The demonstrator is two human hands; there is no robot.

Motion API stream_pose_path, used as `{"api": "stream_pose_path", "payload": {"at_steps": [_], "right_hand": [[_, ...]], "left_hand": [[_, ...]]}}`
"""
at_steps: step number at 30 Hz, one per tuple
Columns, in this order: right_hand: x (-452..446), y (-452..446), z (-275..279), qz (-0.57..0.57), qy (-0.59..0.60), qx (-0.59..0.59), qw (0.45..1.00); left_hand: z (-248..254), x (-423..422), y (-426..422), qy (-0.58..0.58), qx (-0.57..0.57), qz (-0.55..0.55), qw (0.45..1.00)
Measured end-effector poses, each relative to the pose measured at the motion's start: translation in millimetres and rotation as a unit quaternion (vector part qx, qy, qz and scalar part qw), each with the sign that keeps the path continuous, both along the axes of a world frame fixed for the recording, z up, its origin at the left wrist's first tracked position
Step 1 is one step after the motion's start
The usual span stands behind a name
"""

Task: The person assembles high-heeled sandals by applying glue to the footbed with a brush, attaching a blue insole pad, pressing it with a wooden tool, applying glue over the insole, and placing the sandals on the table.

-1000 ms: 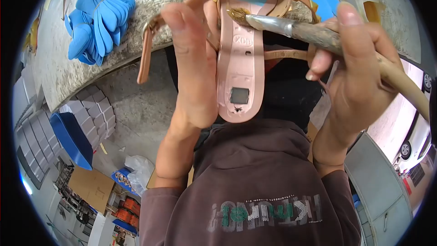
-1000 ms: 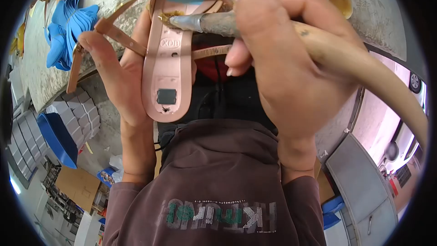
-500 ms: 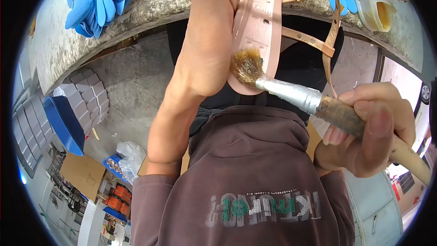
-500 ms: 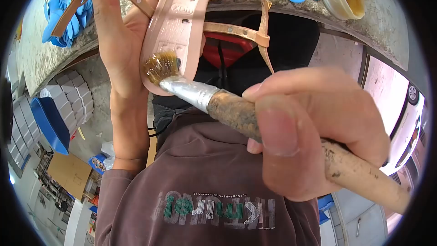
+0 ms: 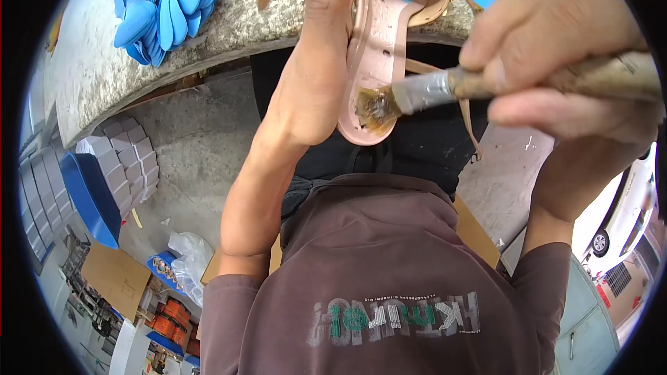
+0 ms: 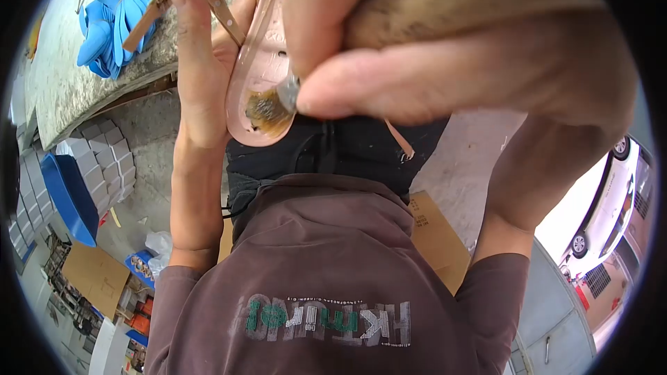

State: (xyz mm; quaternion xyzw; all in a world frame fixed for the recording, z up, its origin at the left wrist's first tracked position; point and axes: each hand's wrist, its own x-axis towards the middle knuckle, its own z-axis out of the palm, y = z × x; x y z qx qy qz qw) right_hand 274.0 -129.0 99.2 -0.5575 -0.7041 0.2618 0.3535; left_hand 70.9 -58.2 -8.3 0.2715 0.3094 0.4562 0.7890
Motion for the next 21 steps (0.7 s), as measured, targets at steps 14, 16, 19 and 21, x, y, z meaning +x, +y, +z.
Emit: {"api": "stream_pose_path", "payload": {"at_steps": [14,16,19,21], "right_hand": [[-5,-10,-41,0.112,0.011,0.200,0.973],[-26,-6,-45,0.076,-0.038,0.178,0.980],[-43,41,-80,0.083,-0.101,0.257,0.957],[-47,78,-116,0.080,-0.100,0.329,0.936]], "left_hand": [[-21,15,-31,0.050,0.054,0.168,0.983],[-23,15,-31,0.067,0.057,0.151,0.985],[-24,24,-36,0.076,0.034,0.179,0.980],[-17,25,-36,0.076,0.038,0.162,0.983]]}}
